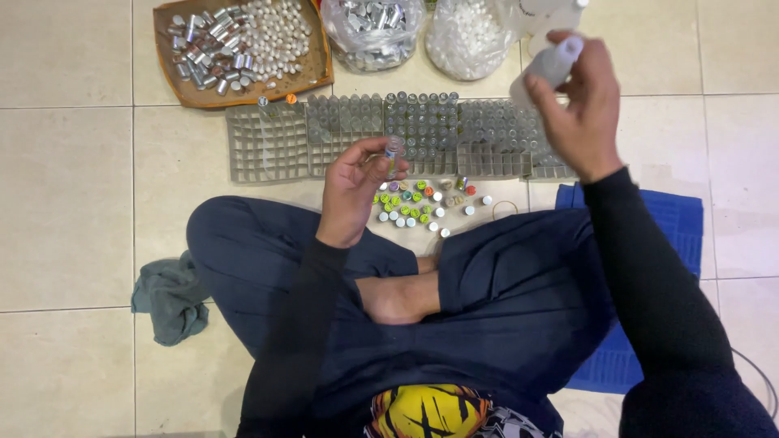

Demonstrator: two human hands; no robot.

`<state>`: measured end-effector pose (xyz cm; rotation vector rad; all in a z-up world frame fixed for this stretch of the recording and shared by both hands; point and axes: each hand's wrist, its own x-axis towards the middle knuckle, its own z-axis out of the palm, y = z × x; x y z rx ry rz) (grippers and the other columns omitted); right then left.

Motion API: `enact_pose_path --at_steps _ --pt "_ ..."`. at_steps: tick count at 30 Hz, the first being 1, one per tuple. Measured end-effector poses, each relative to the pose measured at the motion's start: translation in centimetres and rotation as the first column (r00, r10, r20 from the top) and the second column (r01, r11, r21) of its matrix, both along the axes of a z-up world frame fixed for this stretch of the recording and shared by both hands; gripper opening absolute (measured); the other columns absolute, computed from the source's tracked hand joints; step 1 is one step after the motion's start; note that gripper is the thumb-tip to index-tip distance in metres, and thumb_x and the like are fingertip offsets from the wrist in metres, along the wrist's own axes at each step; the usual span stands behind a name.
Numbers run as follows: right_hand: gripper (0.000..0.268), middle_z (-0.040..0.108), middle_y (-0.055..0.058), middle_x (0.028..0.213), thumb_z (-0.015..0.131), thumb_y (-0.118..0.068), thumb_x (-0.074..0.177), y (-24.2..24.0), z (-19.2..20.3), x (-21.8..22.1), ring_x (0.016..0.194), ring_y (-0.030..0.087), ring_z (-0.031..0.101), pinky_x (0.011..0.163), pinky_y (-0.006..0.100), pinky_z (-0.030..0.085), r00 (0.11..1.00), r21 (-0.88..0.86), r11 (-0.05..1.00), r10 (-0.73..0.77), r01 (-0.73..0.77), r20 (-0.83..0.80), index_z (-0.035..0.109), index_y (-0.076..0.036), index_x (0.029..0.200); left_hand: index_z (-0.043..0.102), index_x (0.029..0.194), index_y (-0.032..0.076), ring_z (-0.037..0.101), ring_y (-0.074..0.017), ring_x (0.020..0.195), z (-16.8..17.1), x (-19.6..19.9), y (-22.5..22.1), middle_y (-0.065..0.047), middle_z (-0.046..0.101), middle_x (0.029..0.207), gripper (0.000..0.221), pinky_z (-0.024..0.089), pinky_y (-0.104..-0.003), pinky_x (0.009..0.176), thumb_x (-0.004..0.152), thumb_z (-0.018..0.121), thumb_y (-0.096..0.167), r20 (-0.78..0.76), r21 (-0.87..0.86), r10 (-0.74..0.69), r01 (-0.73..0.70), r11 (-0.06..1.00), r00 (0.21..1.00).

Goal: The person fills small glass bottles with liquid from a larger squeeze bottle, places plastic caps on them, and secures the caps by hand.

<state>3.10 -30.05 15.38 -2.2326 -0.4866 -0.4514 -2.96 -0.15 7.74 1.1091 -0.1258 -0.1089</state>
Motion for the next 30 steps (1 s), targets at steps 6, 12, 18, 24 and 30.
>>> enact_pose_path --at_steps 6,12,18,24,30 --pt "0.054 0.048 0.025 0.112 0.075 -0.004 0.101 3.0 0.9 -6.0 0.097 0.040 0.063 0.083 0.051 0.057 0.981 0.085 0.977 0.193 -0.194 0.019 0.050 0.017 0.145 0.062 0.127 -0.008 0.075 -0.0328 0.098 1.6 -3.0 -0.8 -0.020 0.066 0.110 0.034 0.067 -0.041 0.086 0.101 0.069 0.012 0.051 -0.157 0.015 -0.007 0.988 0.999" --pt "0.062 0.065 0.019 0.115 0.084 -0.009 0.091 7.5 6.7 -9.9 0.094 0.039 0.069 0.080 0.043 0.056 0.964 0.000 0.964 0.266 -0.266 0.024 0.059 0.000 0.147 0.061 0.127 -0.010 0.076 -0.0328 0.097 4.6 -4.7 -1.4 -0.019 0.066 0.106 0.035 0.067 -0.042 0.083 0.098 0.072 0.007 0.120 -0.169 0.027 -0.006 0.986 0.992" --pt "0.056 0.066 0.023 0.115 0.083 -0.006 0.092 8.3 8.7 -10.3 0.094 0.042 0.068 0.078 0.048 0.055 0.937 -0.070 0.945 0.327 -0.320 0.122 0.062 0.006 0.142 0.063 0.125 -0.010 0.076 -0.0276 0.096 7.2 -5.5 -1.7 -0.018 0.069 0.104 0.033 0.067 -0.042 0.083 0.098 0.072 0.007 0.162 -0.131 -0.008 0.029 0.991 0.987" --pt "0.055 0.064 0.021 0.114 0.080 -0.009 0.094 7.9 9.4 -10.6 0.091 0.039 0.066 0.075 0.048 0.054 0.946 -0.194 0.942 0.301 -0.274 0.123 0.063 0.001 0.145 0.063 0.125 -0.010 0.076 -0.0267 0.095 7.9 -5.4 -2.1 -0.019 0.071 0.103 0.031 0.067 -0.041 0.083 0.100 0.070 0.007 0.181 -0.133 -0.039 0.064 0.989 0.983" --pt "0.055 0.055 0.023 0.121 0.076 -0.015 0.105 6.3 10.1 -10.6 0.095 0.035 0.062 0.081 0.044 0.055 0.947 -0.469 0.853 0.305 -0.227 0.097 0.053 -0.007 0.155 0.064 0.124 0.002 0.077 -0.0254 0.098 9.0 -5.4 -1.6 -0.012 0.068 0.110 0.028 0.069 -0.039 0.091 0.100 0.070 0.014 0.163 -0.063 -0.142 0.154 0.986 0.976"
